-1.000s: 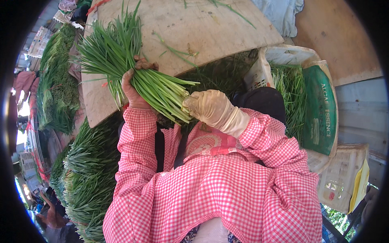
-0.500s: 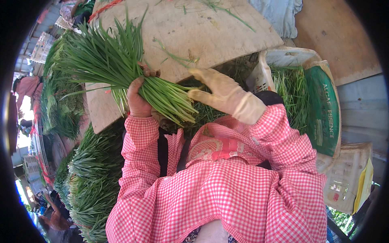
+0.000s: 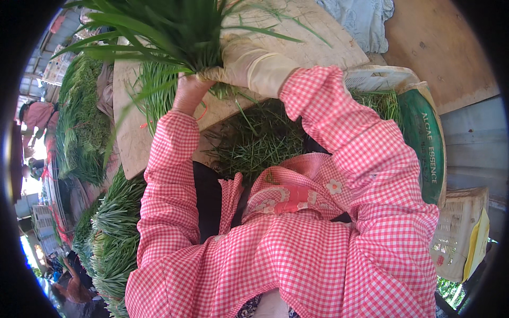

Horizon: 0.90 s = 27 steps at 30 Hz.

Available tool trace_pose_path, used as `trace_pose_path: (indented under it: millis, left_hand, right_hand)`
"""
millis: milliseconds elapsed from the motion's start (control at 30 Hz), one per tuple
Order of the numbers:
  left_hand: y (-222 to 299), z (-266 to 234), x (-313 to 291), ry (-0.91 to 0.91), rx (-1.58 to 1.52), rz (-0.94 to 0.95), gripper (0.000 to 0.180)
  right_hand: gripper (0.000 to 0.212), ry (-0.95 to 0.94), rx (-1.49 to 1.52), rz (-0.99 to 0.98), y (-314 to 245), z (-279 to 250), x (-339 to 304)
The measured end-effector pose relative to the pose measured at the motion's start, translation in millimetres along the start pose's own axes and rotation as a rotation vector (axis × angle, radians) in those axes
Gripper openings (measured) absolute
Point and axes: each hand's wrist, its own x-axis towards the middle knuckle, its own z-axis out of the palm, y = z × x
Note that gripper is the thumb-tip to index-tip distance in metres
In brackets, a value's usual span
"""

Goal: The person sorts and cleans bunches of green chives by hand, stripping away yellowed or damaged leaves from the stalks and placing cleaned bundles into a plastic crate.

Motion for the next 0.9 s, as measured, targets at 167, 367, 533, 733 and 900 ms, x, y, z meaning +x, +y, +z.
trace_pose_path:
  millis: [167, 367, 533, 733, 900]
  left_hand:
    - [-11.2, 20.7, 2.2, 0.183, -0.837, -0.356, 0.034]
    - [46.9, -37.8, 11.2, 0.583, -1.179, -0.695, 0.028]
    - [57.9, -58.1, -16.0, 0.740, -1.424, -0.733, 0.027]
    - [66.3, -66.9, -47.2, 0.835, -1.717, -0.695, 0.023]
    - [74.0, -66.2, -56.0, 0.858, -1.701, -0.727, 0.023]
  right_hand:
    - [0.068, -0.208, -0.123, 0.160, -16.5, -15.2, 14.2]
    - [0.048, 0.197, 0.471, 0.066, -16.7, -12.3, -18.0]
    - [0.033, 0.263, 0.725, 0.371, 27.9, 42.2, -117.7]
    - [0.068, -0.059, 1.034, 0.564, 2.9, 79.8, -140.3]
    - [0.028, -0.283, 0.925, 0.372, 7.5, 67.9, -143.4]
